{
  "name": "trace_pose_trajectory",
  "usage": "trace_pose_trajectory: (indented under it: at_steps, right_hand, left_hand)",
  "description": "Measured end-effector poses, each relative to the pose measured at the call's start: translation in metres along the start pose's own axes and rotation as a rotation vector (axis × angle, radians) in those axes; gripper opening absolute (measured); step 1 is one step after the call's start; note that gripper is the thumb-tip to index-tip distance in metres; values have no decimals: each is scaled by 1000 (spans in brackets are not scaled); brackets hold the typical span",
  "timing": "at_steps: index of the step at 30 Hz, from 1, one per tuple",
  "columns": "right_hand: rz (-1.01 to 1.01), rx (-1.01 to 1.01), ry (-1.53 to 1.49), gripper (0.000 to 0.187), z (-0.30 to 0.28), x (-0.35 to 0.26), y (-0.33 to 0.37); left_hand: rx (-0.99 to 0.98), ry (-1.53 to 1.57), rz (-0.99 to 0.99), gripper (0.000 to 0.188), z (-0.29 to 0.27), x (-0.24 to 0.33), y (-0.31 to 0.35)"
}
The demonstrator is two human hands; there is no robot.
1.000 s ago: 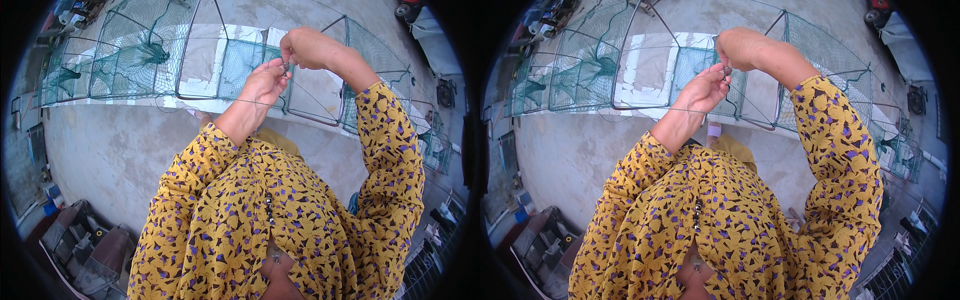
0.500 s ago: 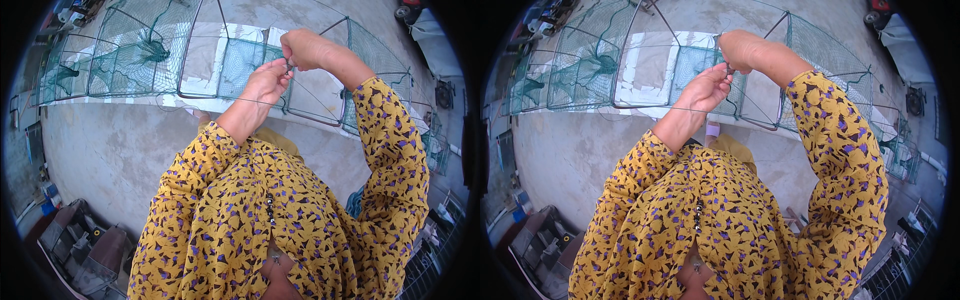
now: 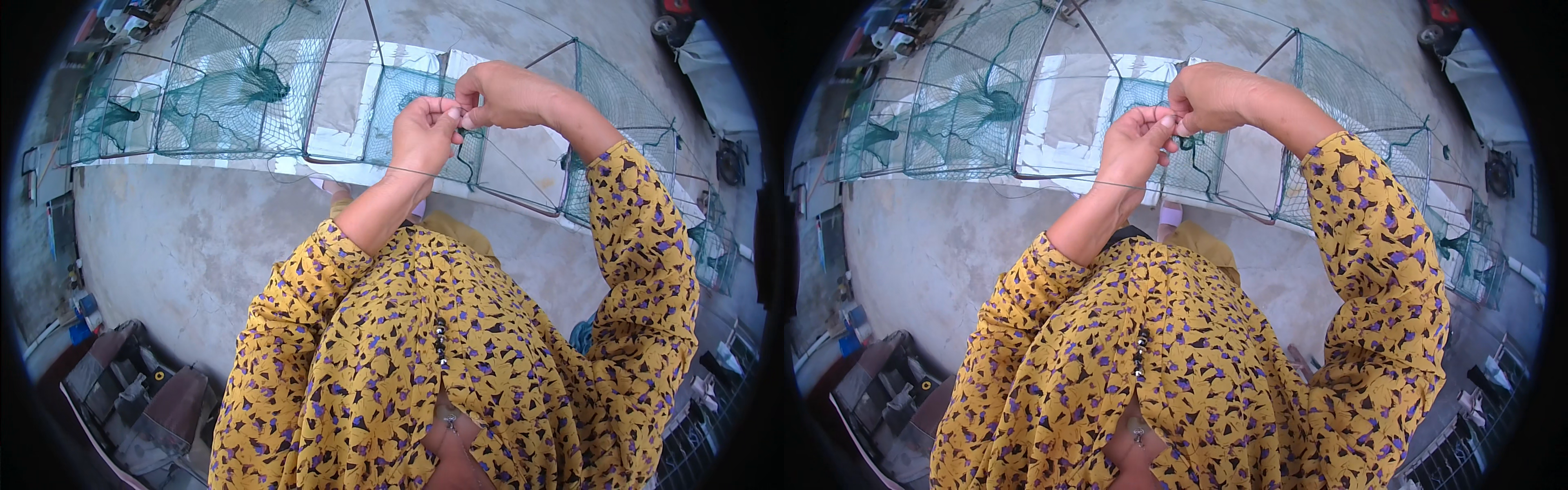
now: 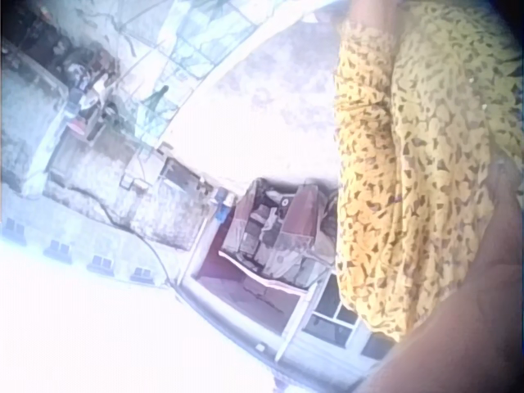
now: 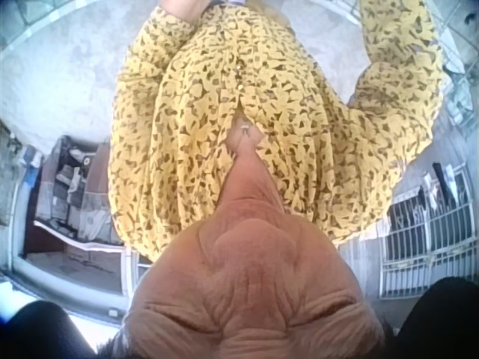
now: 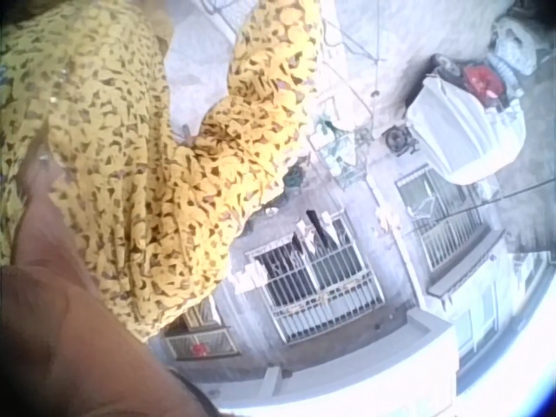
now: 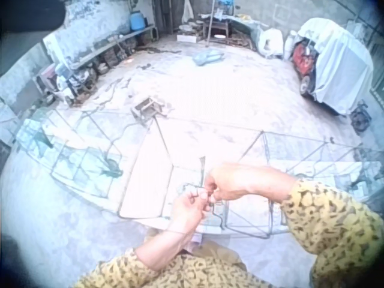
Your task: The person ties various sections of a large green mesh netting to a wire frame by hand, moving along the length of the structure to secure different points.
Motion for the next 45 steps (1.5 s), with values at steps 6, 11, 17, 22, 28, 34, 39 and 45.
trace_pose_trajectory:
  at_steps: [6,11,17,22,28,34,39,45]
  right_hand:
    - [12,14,-1,15,-20,-4,19]
    - [-45,-22,-371,14,-25,-18,32]
    - [-246,37,-765,17,-33,-31,30]
    - [-61,301,-556,16,-46,0,17]
    - [175,-236,-145,19,19,24,8]
    - [58,-154,-266,4,19,15,0]
    - [131,-66,-102,9,12,24,-1]
    - [243,122,-16,14,-6,28,-2]
  left_hand:
    - [-79,133,38,15,11,-5,-2]
    - [-150,-64,137,17,26,-5,0]
    - [-111,-104,204,17,26,-5,-6]
    - [-269,179,-68,19,30,-13,4]
    - [-431,433,-138,22,34,-12,3]
    - [-466,391,-179,23,33,-17,-1]
    - [-407,139,-239,25,28,-31,-8]
    - [-434,-49,-246,18,33,-20,-18]
Point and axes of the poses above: each hand's wrist, its own y-axis away from the middle knuckle, its own z-axis out of the palm, x = y × z, the point moved 10 cm from there along -y, towards the middle knuckle, and after that the axes turned 1 degree about -y, right-handed, at the moved point
